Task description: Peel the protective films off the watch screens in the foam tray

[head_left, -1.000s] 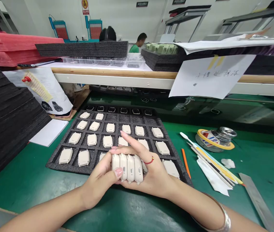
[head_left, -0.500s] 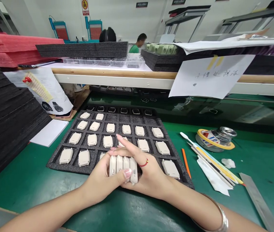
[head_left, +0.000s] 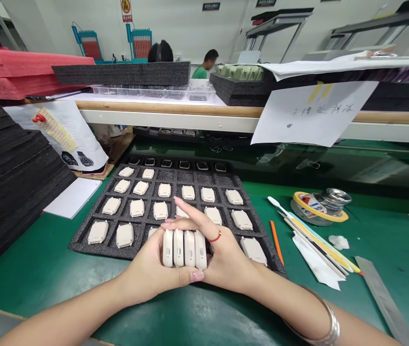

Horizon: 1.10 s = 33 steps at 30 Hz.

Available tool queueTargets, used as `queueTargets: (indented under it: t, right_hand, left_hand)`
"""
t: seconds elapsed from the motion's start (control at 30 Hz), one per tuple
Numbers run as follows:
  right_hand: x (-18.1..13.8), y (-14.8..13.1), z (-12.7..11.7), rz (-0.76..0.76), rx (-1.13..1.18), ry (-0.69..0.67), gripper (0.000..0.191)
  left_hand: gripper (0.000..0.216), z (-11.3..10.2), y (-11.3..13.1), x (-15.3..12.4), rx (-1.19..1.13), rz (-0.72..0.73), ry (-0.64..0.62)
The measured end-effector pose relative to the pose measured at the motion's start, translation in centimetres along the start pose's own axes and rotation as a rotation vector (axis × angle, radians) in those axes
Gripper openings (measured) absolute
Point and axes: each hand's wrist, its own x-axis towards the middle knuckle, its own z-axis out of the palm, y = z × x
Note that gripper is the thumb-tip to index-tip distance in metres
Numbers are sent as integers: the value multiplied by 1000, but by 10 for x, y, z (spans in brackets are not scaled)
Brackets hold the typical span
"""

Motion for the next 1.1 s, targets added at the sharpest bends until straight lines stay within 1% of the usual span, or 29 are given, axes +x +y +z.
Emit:
queueTargets:
  t: [0.1,0.3,0.4,0.5,0.57,0.7,0.8,0.87,0.93,1.0,1.03,1.07,1.1]
  right_hand:
    - [1,-1,0,-27,-16,0,97]
    - [1,-1,2,-57,-113,1,95]
    - [1,-2,3,-81,-132,-1,95]
    - [1,-3,3,-95,-171,-12,94]
    - [1,-4,2,-100,-188,-18,92]
    - [1,-3,4,-131,-224,-37,87]
    - [1,0,6,-175,-279,-59,83]
    - [2,-1,6,-203,-320,-69,81]
    - [2,-3,4,-221,-331,-70,85]
    - [3,-8,0,-185,-260,-56,95]
    - [3,-10,-3,-146,-196,-35,96]
    - [3,-12,-5,-98,-125,-2,90]
    - [3,-14,-6,-47,-59,41,78]
  left_hand:
    - [57,0,0,-1,-7,14,6]
    - [44,1,3,-5,-84,-4,33]
    - [44,2,3,-4,-61,-14,43]
    - [44,2,2,-3,-55,-24,81]
    - [46,2,0,-2,-53,-8,95]
    - [56,3,-3,-1,-45,46,62]
    - [58,3,-1,-1,14,59,81]
    - [59,3,1,0,72,92,107]
    - [58,2,3,1,133,146,129]
    - [54,0,4,1,183,230,128]
    - [50,-1,4,1,198,275,116]
    - [47,-1,3,0,209,315,98]
    - [45,-2,2,-2,222,352,79]
